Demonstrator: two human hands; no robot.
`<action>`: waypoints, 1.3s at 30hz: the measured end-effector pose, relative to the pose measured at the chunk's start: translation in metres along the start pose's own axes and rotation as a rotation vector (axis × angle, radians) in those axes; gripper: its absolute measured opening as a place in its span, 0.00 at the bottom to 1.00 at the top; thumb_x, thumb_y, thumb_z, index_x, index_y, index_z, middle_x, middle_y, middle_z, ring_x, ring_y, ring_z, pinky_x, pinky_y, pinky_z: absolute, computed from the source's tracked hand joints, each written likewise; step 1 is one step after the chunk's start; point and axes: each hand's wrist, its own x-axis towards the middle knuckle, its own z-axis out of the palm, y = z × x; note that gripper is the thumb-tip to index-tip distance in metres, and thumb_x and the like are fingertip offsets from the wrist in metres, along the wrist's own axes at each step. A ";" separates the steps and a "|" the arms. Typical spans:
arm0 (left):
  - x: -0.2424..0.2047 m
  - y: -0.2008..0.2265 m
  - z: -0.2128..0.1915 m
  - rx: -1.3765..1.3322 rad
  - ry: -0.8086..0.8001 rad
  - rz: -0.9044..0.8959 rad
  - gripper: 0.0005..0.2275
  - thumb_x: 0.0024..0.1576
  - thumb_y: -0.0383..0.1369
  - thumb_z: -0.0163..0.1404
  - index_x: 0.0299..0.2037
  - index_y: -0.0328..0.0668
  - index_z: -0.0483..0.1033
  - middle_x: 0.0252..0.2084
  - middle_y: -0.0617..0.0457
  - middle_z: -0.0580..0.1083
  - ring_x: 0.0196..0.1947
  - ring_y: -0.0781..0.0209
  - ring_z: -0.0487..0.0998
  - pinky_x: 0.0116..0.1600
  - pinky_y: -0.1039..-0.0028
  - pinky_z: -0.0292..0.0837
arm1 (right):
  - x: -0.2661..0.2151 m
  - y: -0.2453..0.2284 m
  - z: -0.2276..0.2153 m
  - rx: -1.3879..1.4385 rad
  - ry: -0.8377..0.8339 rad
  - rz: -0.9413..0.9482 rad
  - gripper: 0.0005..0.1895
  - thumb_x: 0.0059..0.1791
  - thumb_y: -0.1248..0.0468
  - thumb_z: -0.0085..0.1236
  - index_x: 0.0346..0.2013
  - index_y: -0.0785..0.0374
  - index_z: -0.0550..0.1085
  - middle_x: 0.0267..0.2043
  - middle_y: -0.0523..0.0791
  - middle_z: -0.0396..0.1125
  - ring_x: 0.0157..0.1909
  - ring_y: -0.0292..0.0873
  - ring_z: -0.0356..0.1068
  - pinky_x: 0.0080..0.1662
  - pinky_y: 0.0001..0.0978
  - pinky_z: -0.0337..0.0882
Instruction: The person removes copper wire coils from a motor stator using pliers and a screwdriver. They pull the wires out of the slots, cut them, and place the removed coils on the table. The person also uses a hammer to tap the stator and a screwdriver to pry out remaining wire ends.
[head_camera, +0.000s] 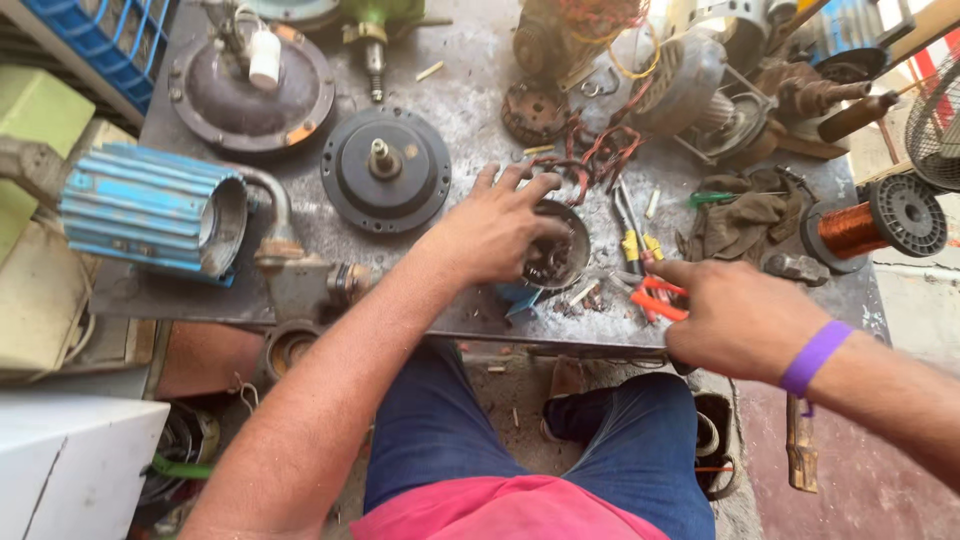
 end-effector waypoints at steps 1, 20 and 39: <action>0.007 -0.008 0.002 -0.004 0.114 0.116 0.23 0.40 0.41 0.63 0.50 0.67 0.84 0.66 0.40 0.66 0.63 0.29 0.69 0.61 0.35 0.61 | 0.001 -0.001 0.002 0.014 0.029 -0.037 0.45 0.36 0.59 0.57 0.70 0.46 0.66 0.54 0.52 0.74 0.54 0.56 0.75 0.56 0.47 0.73; 0.008 -0.008 0.019 -0.116 -0.085 0.010 0.10 0.55 0.42 0.56 0.45 0.66 0.84 0.56 0.40 0.68 0.50 0.39 0.74 0.48 0.58 0.78 | 0.015 -0.028 -0.014 -0.403 -0.230 -0.098 0.25 0.43 0.60 0.57 0.54 0.61 0.70 0.59 0.50 0.64 0.62 0.56 0.66 0.62 0.50 0.69; 0.011 -0.021 0.044 0.001 0.024 0.202 0.07 0.56 0.34 0.49 0.36 0.45 0.81 0.49 0.43 0.72 0.50 0.45 0.76 0.50 0.55 0.74 | 0.035 -0.059 -0.008 -0.679 -0.240 -0.085 0.30 0.49 0.61 0.54 0.65 0.65 0.62 0.79 0.62 0.31 0.80 0.65 0.31 0.62 0.86 0.44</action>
